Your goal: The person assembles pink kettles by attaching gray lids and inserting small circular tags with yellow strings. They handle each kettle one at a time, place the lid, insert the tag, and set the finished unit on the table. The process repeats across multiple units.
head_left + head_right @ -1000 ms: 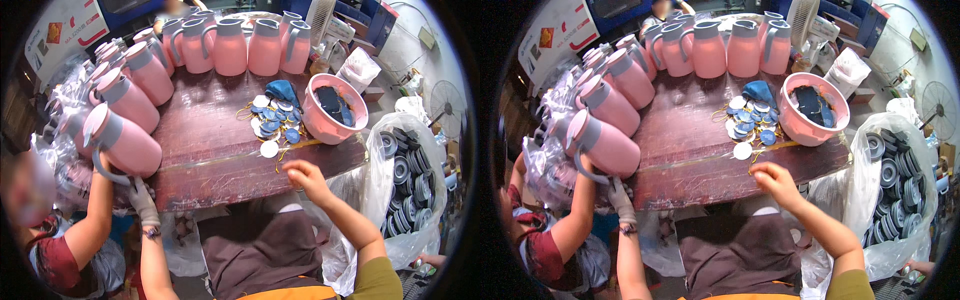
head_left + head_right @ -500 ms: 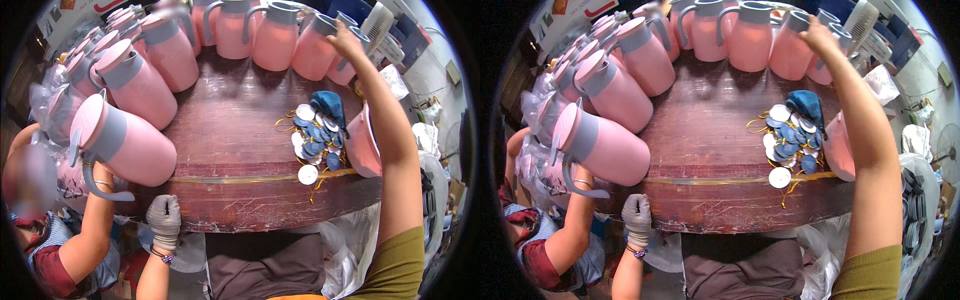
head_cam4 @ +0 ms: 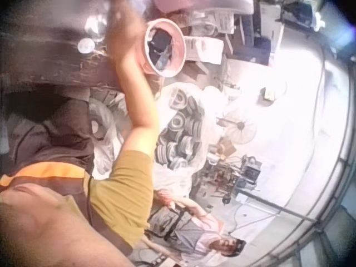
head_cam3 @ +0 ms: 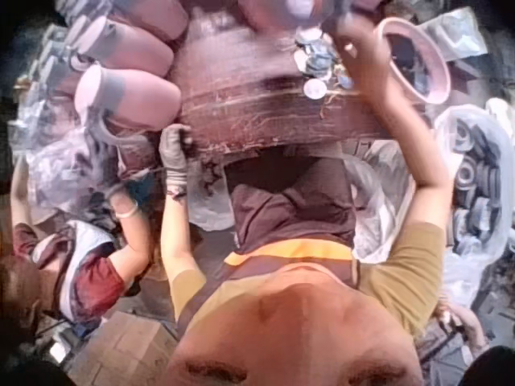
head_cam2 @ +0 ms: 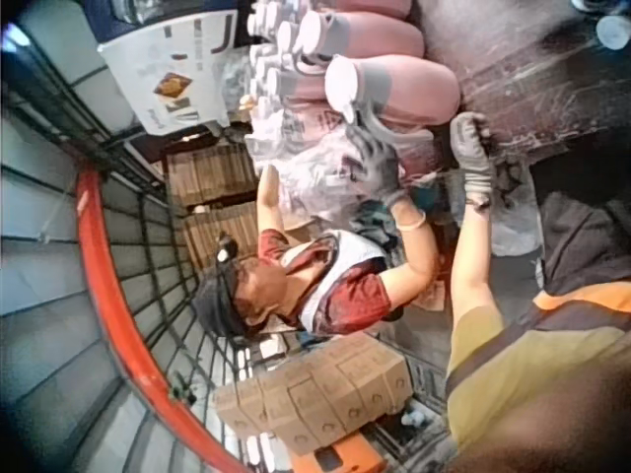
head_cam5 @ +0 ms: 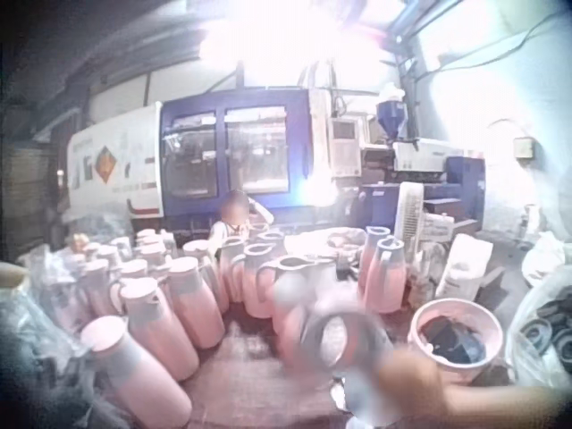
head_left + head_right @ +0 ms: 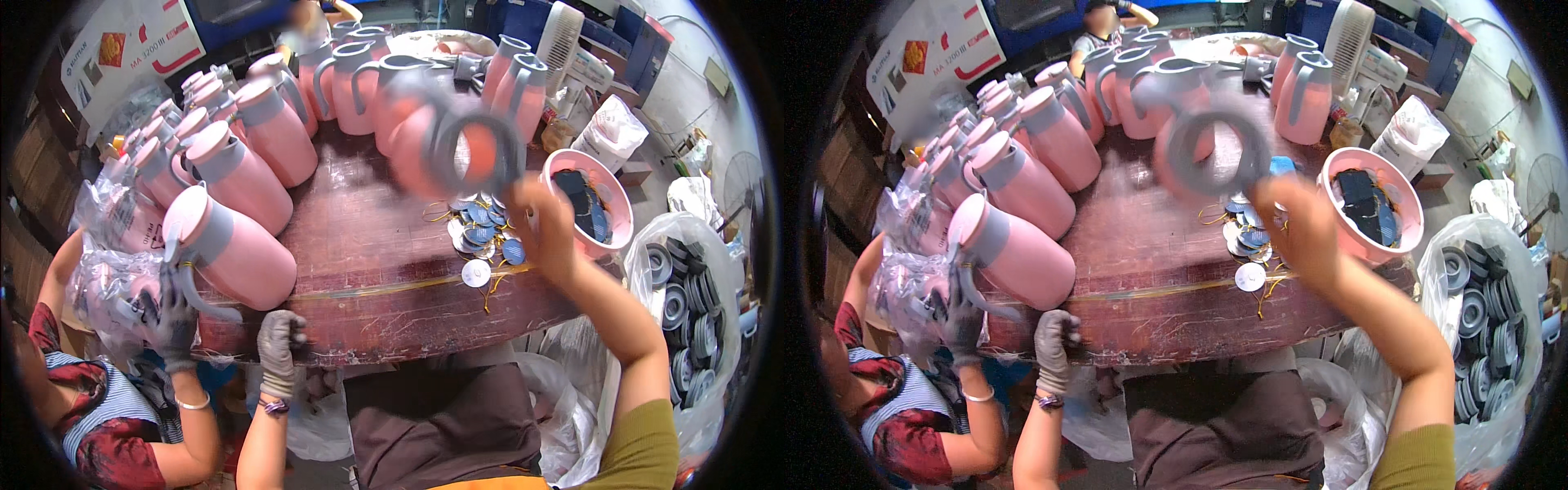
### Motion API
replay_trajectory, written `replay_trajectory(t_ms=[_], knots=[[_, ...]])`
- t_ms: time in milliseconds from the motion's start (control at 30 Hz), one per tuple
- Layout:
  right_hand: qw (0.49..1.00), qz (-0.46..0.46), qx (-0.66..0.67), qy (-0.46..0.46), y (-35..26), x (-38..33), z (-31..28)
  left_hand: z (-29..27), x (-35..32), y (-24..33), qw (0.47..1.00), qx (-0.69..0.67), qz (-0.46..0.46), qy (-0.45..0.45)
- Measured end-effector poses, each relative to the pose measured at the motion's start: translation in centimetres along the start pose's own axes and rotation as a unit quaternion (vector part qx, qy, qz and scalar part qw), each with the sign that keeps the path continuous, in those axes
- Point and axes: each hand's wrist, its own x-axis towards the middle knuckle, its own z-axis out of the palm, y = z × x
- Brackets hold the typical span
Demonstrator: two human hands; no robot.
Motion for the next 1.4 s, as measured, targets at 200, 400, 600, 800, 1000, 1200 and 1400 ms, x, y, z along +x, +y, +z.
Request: replay_trajectory(t_ms=[200,400,600,800,1000,1200,1400], knots=[[0.954,-0.140,0.096,-0.247,-14.5,-12.8,-7.8,5.7,-11.5,5.5,0.886,-0.333,-0.293,-0.134],[0.949,0.105,-0.250,-0.159,-8.8,-21.3,-20.5,7.3,-15.9,7.6,0.946,-0.219,-0.235,-0.035],[0.618,0.644,-0.451,-0.010,-3.6,-37.9,-39.4,11.3,-17.7,5.6,0.954,0.074,-0.133,-0.258],[0.729,0.567,-0.384,0.001,2.5,-38.4,-36.9,13.8,-20.2,5.5,0.925,0.150,-0.182,-0.299],[0.567,0.754,-0.298,0.147,15.6,-38.5,-35.1,14.4,-22.1,5.7,0.909,0.154,-0.224,-0.316],[0.597,0.716,-0.223,0.285,18.3,-44.6,-35.1,14.4,-22.5,5.2,0.920,0.131,-0.266,-0.257],[0.618,0.631,-0.270,0.382,13.8,-35.7,-34.9,14.4,-22.7,7.3,0.928,0.174,-0.203,-0.261]])
